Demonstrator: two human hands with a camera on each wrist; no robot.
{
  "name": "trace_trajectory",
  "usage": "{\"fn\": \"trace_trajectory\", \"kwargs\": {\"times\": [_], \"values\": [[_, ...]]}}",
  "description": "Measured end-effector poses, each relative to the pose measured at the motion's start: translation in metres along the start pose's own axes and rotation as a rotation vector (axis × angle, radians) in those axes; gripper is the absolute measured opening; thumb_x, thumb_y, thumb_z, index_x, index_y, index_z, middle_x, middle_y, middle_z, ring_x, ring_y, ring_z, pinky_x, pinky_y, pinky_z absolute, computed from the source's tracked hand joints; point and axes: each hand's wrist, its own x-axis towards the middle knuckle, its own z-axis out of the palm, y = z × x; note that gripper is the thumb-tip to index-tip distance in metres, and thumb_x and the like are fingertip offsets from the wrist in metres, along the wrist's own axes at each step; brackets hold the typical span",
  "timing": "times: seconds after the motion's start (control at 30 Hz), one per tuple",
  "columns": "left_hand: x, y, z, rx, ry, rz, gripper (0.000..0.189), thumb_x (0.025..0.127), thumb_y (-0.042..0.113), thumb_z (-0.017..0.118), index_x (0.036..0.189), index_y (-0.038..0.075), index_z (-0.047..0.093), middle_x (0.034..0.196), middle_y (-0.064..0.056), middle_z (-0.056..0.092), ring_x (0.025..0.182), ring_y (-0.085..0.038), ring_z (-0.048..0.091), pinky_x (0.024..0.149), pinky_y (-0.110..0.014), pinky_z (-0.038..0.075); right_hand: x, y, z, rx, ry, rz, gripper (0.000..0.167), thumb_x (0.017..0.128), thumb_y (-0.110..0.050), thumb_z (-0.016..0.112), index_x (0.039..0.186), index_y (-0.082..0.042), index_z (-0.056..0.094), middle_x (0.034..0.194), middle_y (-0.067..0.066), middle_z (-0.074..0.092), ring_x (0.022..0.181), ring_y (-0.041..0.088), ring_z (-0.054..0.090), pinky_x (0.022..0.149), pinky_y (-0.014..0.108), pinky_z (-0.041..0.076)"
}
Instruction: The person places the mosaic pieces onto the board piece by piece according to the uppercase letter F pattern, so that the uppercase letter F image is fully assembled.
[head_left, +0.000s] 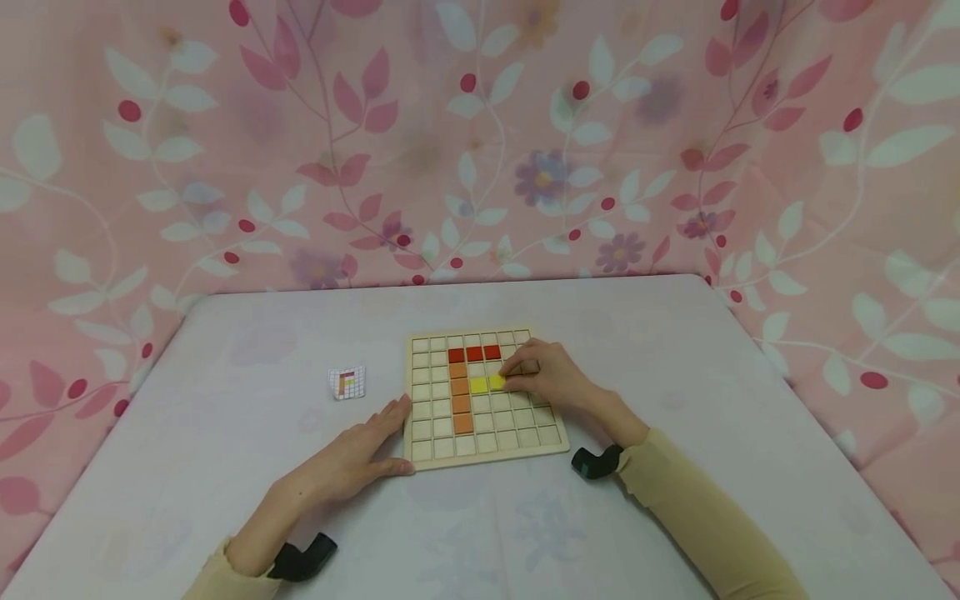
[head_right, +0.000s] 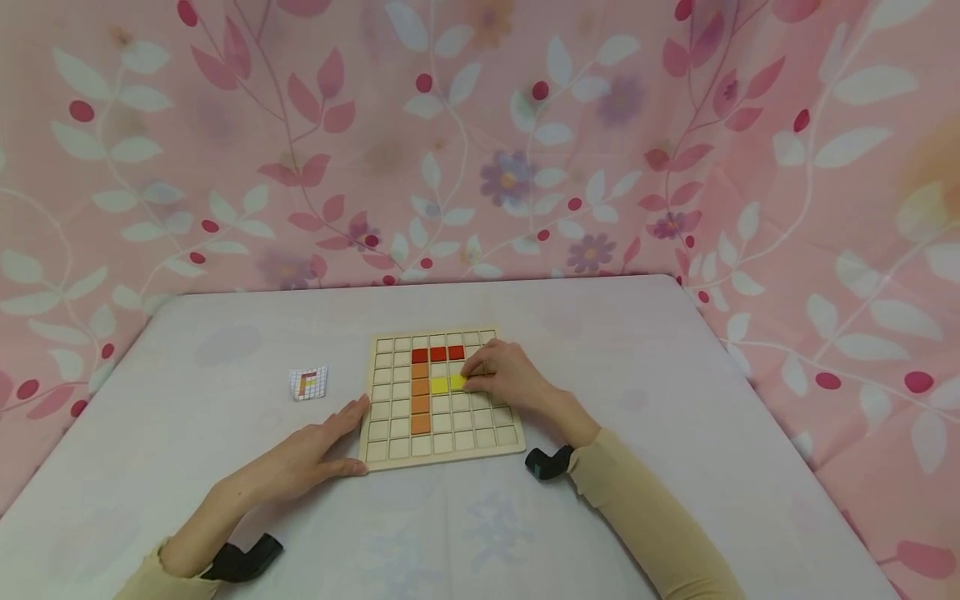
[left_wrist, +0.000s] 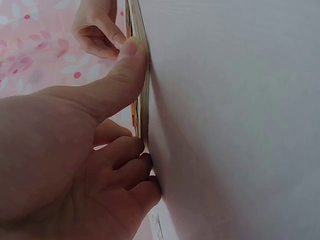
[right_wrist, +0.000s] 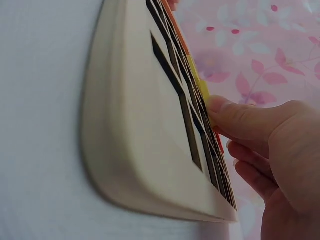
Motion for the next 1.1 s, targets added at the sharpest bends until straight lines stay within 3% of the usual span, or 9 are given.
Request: {"fn": "trace_trajectory", "kwargs": {"times": [0.23, 0.77, 0.93, 1.1], "values": [[0.001, 0.001, 0.001, -0.008, -0.001, 0.005, 0.095, 0.090, 0.041, 0.073, 0.160, 0.010, 0.018, 0.166, -0.011, 0.020, 0.152, -0.036, 0.019, 0.120, -0.060, 0.021, -0.002, 0.006, 0.001, -0.010, 0.028, -0.073, 0.018, 0.081, -0.016, 0.084, 0.098, -0.014, 0.079, 0.098, -0.006, 0.072, 0.101, 0.014, 0.061, 0.093, 0.040, 0.049], [-0.001, -0.001, 0.003, -0.007, 0.006, 0.008, 0.093, 0.090, 0.038, 0.073, 0.160, 0.008, 0.020, 0.165, -0.013, 0.021, 0.151, -0.038, 0.020, 0.118, -0.062, 0.021, -0.005, 0.007, 0.006, -0.026, 0.039, -0.086, 0.020, 0.082, -0.017, 0.083, 0.102, -0.013, 0.078, 0.101, -0.005, 0.073, 0.096, 0.015, 0.061, 0.082, 0.034, 0.049], [0.000, -0.001, 0.003, -0.003, 0.011, -0.002, 0.093, 0.090, 0.039, 0.073, 0.160, 0.008, 0.020, 0.165, -0.013, 0.022, 0.151, -0.038, 0.021, 0.118, -0.062, 0.021, -0.003, 0.007, 0.005, -0.033, 0.024, -0.067, 0.020, 0.083, -0.020, 0.083, 0.102, -0.014, 0.078, 0.101, -0.005, 0.073, 0.097, 0.014, 0.061, 0.084, 0.035, 0.050], [0.000, -0.002, -0.001, -0.033, 0.017, 0.001, 0.091, 0.089, 0.045, 0.072, 0.159, 0.011, 0.024, 0.164, -0.009, 0.026, 0.152, -0.032, 0.024, 0.119, -0.057, 0.025, -0.006, 0.002, -0.007, -0.012, 0.048, 0.058, 0.022, 0.089, -0.030, 0.077, 0.107, -0.018, 0.077, 0.106, -0.005, 0.068, 0.104, 0.018, 0.060, 0.095, 0.041, 0.048]]}}
